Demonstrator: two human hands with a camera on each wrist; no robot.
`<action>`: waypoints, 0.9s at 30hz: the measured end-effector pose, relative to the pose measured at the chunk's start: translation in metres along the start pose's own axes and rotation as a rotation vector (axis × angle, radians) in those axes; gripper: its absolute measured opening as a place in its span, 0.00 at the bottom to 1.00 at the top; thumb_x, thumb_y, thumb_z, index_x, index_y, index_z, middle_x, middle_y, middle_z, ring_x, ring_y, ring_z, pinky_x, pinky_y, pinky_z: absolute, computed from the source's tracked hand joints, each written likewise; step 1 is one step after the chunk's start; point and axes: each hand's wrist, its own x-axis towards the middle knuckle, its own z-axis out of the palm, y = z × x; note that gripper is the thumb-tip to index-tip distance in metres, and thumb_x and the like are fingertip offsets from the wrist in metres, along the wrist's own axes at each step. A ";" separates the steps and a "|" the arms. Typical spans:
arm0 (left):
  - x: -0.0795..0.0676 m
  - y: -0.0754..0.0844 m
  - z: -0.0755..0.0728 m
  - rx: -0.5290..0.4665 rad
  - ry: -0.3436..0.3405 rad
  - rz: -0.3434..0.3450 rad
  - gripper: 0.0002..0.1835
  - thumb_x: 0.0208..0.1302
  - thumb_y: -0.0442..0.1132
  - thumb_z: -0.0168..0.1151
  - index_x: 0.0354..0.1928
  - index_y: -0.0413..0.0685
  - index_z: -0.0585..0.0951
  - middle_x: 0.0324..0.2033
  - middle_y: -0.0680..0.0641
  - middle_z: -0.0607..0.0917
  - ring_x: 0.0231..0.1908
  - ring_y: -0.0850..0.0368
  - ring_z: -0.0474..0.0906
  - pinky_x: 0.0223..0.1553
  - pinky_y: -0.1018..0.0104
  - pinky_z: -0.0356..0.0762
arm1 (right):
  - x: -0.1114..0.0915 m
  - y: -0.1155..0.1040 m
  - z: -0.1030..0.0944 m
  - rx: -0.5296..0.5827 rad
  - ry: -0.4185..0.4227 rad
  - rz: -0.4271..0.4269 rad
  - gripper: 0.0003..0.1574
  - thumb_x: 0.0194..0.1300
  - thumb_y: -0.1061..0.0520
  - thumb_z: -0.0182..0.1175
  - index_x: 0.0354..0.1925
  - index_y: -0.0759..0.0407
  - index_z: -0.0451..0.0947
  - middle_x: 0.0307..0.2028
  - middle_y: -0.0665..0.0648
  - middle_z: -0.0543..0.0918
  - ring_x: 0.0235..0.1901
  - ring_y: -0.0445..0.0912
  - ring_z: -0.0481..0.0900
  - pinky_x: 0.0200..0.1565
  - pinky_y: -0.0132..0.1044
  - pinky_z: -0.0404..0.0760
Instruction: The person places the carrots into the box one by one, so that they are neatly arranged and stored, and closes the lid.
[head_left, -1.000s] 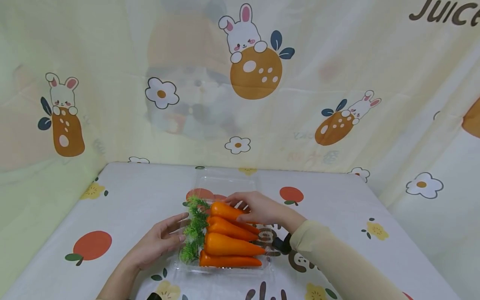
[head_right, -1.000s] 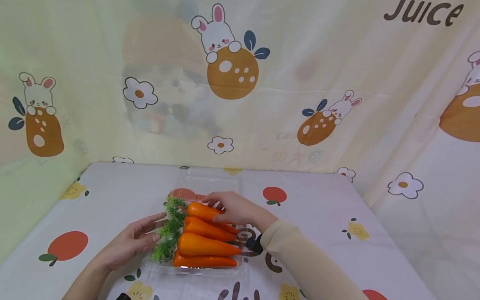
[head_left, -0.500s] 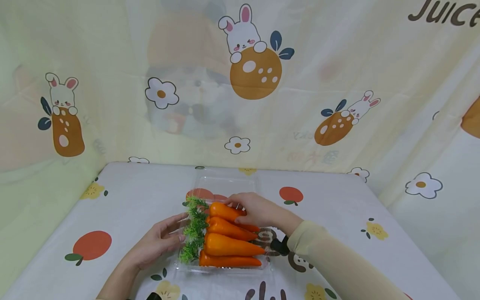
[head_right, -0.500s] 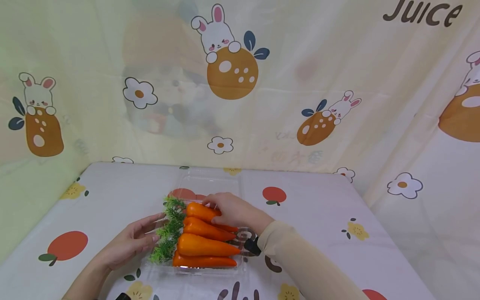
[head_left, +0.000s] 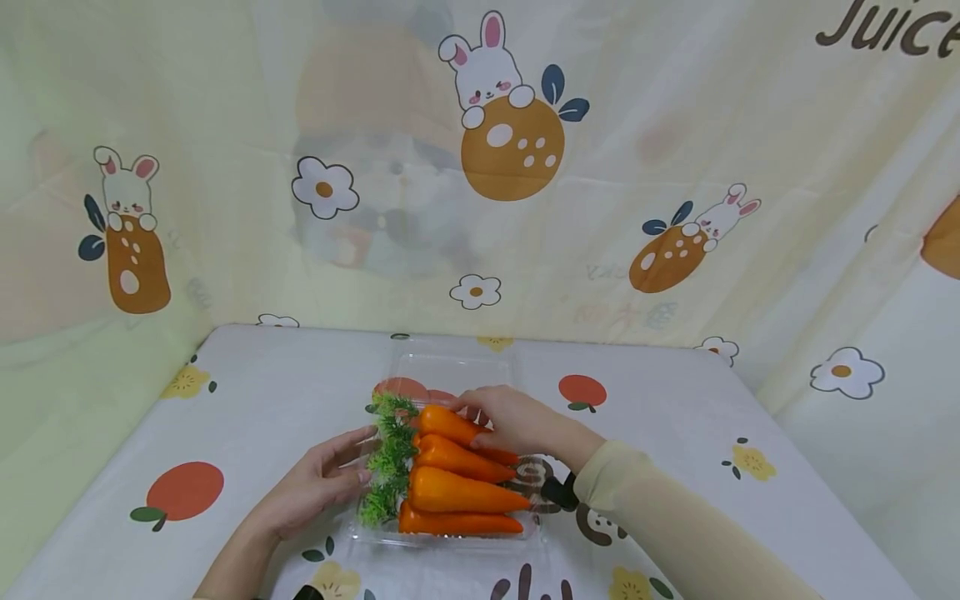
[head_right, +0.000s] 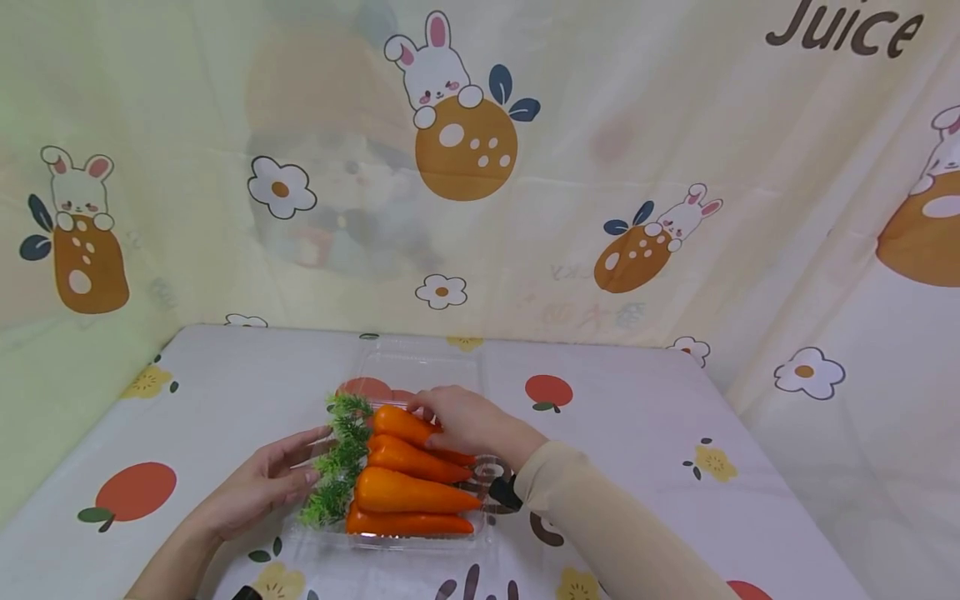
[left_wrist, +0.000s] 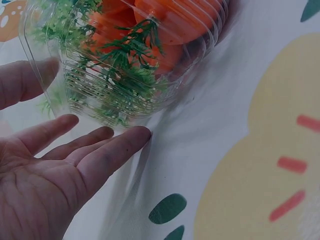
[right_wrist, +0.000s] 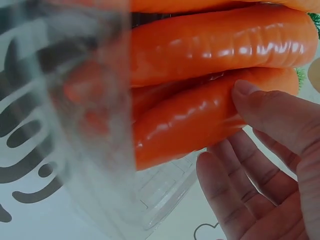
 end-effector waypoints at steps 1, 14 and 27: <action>0.000 0.000 0.000 -0.001 -0.001 0.000 0.40 0.73 0.38 0.59 0.78 0.32 0.53 0.75 0.24 0.58 0.71 0.30 0.67 0.60 0.62 0.82 | 0.000 0.001 0.000 0.004 -0.001 0.000 0.28 0.66 0.62 0.68 0.63 0.56 0.78 0.48 0.54 0.86 0.46 0.48 0.82 0.50 0.40 0.86; 0.000 0.000 0.000 -0.011 -0.001 -0.008 0.40 0.73 0.38 0.60 0.79 0.32 0.53 0.76 0.24 0.57 0.72 0.27 0.64 0.61 0.61 0.82 | -0.003 0.004 -0.003 0.043 -0.010 0.032 0.26 0.65 0.62 0.68 0.62 0.57 0.79 0.45 0.54 0.86 0.45 0.49 0.83 0.49 0.40 0.86; 0.000 0.000 0.001 -0.013 -0.005 -0.001 0.40 0.73 0.38 0.59 0.79 0.32 0.53 0.76 0.24 0.57 0.72 0.27 0.64 0.60 0.60 0.82 | -0.010 0.011 -0.007 0.115 -0.004 0.091 0.26 0.65 0.61 0.68 0.61 0.57 0.79 0.47 0.56 0.85 0.45 0.48 0.82 0.50 0.42 0.87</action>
